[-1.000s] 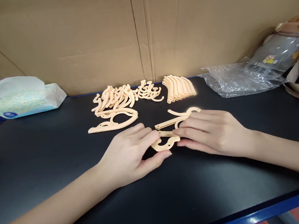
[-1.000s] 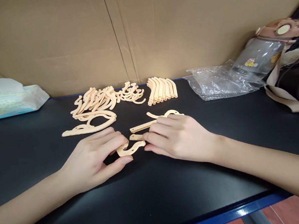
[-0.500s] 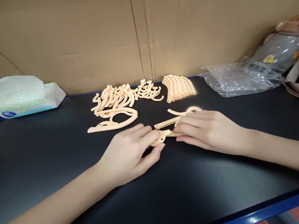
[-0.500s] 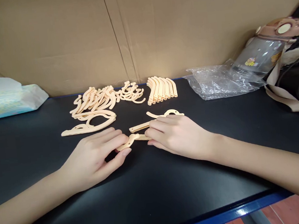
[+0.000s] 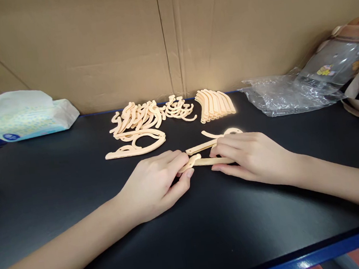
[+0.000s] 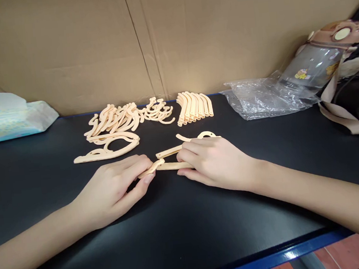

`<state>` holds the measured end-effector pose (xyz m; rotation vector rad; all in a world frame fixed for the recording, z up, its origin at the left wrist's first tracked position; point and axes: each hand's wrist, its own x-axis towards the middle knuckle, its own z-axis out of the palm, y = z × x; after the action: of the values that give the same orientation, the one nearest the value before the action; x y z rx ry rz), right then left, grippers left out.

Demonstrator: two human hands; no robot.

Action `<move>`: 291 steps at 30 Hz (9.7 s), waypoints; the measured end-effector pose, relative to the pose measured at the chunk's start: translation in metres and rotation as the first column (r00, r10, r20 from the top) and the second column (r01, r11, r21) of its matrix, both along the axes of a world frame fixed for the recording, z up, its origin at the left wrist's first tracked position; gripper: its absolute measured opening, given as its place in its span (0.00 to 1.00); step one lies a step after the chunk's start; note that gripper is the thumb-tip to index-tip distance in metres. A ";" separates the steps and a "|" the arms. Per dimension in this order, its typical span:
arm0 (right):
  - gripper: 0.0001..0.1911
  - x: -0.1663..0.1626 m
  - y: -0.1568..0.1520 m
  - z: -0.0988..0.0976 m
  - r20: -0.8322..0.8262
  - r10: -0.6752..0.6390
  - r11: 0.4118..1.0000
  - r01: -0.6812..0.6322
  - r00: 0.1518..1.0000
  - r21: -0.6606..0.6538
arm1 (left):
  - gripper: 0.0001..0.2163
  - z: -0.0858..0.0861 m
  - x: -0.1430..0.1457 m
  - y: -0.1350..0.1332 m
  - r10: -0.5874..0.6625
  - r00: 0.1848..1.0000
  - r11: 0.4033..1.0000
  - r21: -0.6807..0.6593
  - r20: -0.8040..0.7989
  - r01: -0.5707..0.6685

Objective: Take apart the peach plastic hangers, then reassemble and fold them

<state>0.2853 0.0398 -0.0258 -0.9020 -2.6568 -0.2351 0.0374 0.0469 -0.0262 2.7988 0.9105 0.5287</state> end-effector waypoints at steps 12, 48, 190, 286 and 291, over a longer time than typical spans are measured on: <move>0.09 -0.002 -0.002 0.000 0.014 0.049 0.997 -0.049 0.999 0.061 | 0.10 0.001 0.001 0.001 0.067 0.998 0.998 -0.020 -0.014 -0.067; 0.10 -0.006 -0.003 0.000 0.086 0.082 0.976 -0.098 0.993 0.194 | 0.11 0.005 -0.002 0.001 0.118 0.990 0.993 -0.028 0.071 -0.116; 0.19 -0.005 -0.007 0.000 -0.001 0.083 0.996 -0.083 0.997 0.018 | 0.17 0.007 0.004 -0.004 -0.027 0.971 0.994 0.096 -0.239 0.051; 0.15 0.009 0.010 0.004 -0.088 -0.069 0.996 0.064 0.994 -0.056 | 0.14 0.006 -0.004 0.005 -0.177 0.956 0.881 0.396 -0.233 0.259; 0.15 0.009 0.010 0.003 -0.088 -0.052 0.998 0.050 0.995 -0.029 | 0.15 0.007 -0.006 0.006 -0.282 0.948 0.914 0.259 -0.150 0.313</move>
<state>0.2941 0.0503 -0.0226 -0.9663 -2.5638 -0.1681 0.0318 0.0532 -0.0195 3.1693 0.4329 0.4935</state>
